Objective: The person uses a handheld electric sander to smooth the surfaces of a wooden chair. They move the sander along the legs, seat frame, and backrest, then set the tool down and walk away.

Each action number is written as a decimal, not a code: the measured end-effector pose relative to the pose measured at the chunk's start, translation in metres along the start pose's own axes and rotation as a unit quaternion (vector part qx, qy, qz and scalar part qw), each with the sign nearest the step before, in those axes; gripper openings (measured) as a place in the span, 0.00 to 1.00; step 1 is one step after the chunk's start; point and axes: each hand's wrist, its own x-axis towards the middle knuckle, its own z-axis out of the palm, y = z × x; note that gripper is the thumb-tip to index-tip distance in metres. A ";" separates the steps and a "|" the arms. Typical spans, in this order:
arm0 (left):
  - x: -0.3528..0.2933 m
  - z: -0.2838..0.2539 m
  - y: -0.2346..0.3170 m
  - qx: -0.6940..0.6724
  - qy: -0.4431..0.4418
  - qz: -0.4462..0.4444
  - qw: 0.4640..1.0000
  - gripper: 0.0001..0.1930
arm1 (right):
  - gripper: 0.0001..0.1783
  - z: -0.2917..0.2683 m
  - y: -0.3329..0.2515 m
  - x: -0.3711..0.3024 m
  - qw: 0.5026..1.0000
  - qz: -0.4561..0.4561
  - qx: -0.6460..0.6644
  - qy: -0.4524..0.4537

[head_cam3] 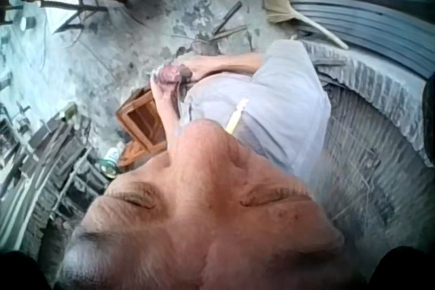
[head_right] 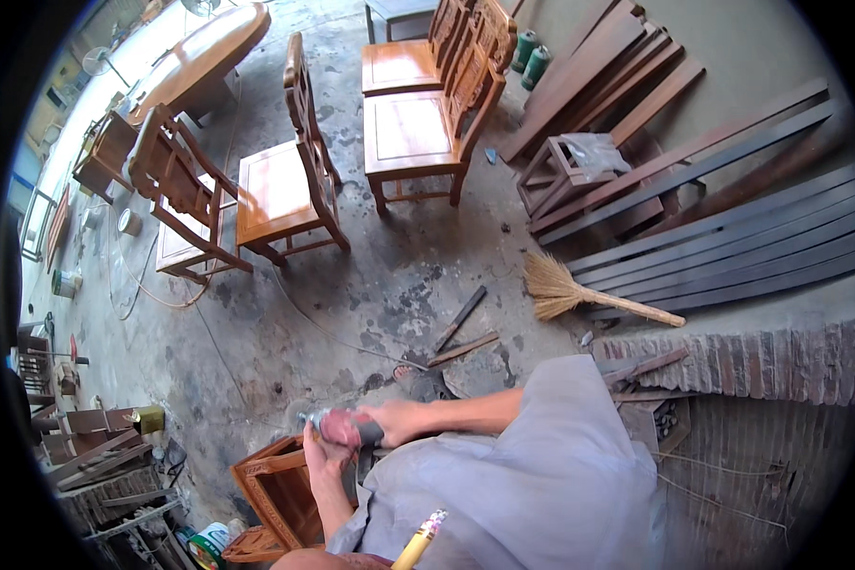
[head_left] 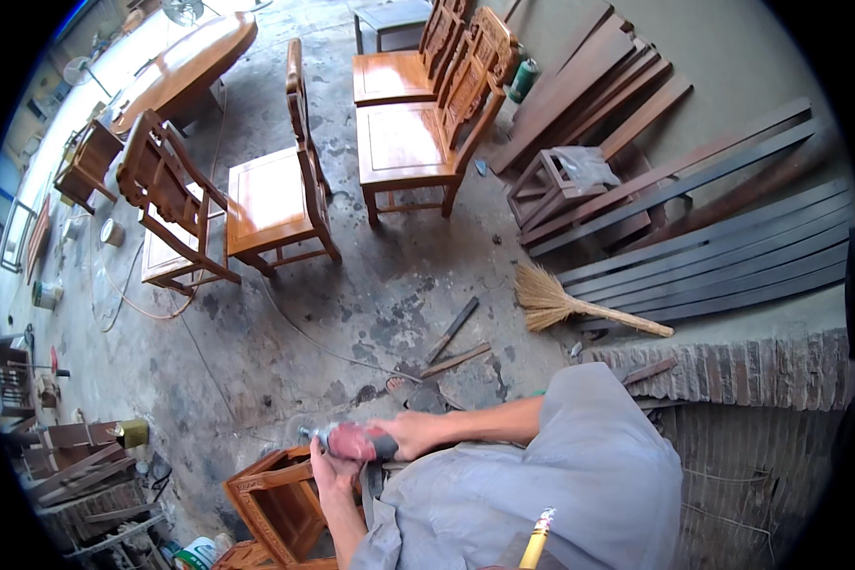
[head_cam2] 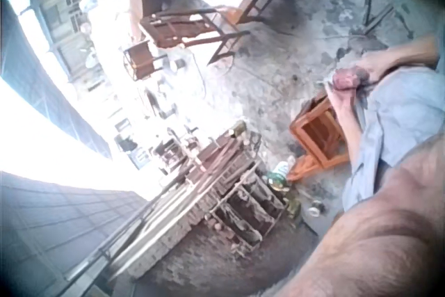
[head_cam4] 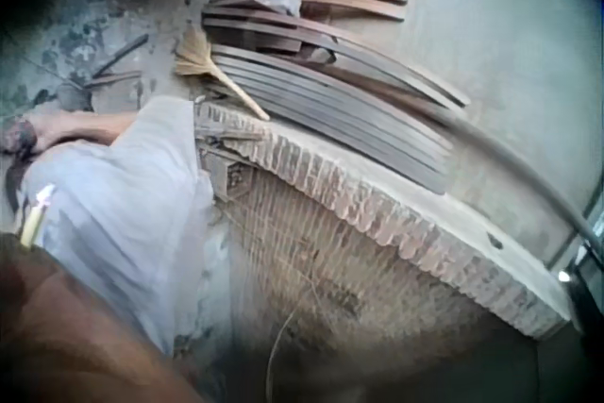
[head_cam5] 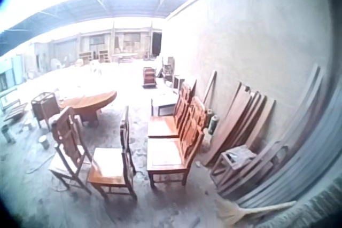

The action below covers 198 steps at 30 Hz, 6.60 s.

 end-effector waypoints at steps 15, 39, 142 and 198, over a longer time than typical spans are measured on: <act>-0.258 0.252 0.071 0.374 -0.527 0.102 0.756 0.49 | 0.23 -0.008 0.192 -0.014 0.578 0.250 0.706 0.323; -0.008 -0.005 0.070 0.486 0.228 0.464 0.705 0.25 | 0.25 -0.034 0.188 -0.028 0.674 0.226 0.671 0.211; 0.011 -0.185 0.173 0.276 0.600 0.344 0.668 0.18 | 0.19 -0.148 0.057 0.348 0.948 0.303 0.086 -0.041; 0.071 -0.475 1.304 0.101 0.688 0.459 0.552 0.14 | 0.21 -0.278 -0.271 1.384 0.868 0.280 -0.352 -0.212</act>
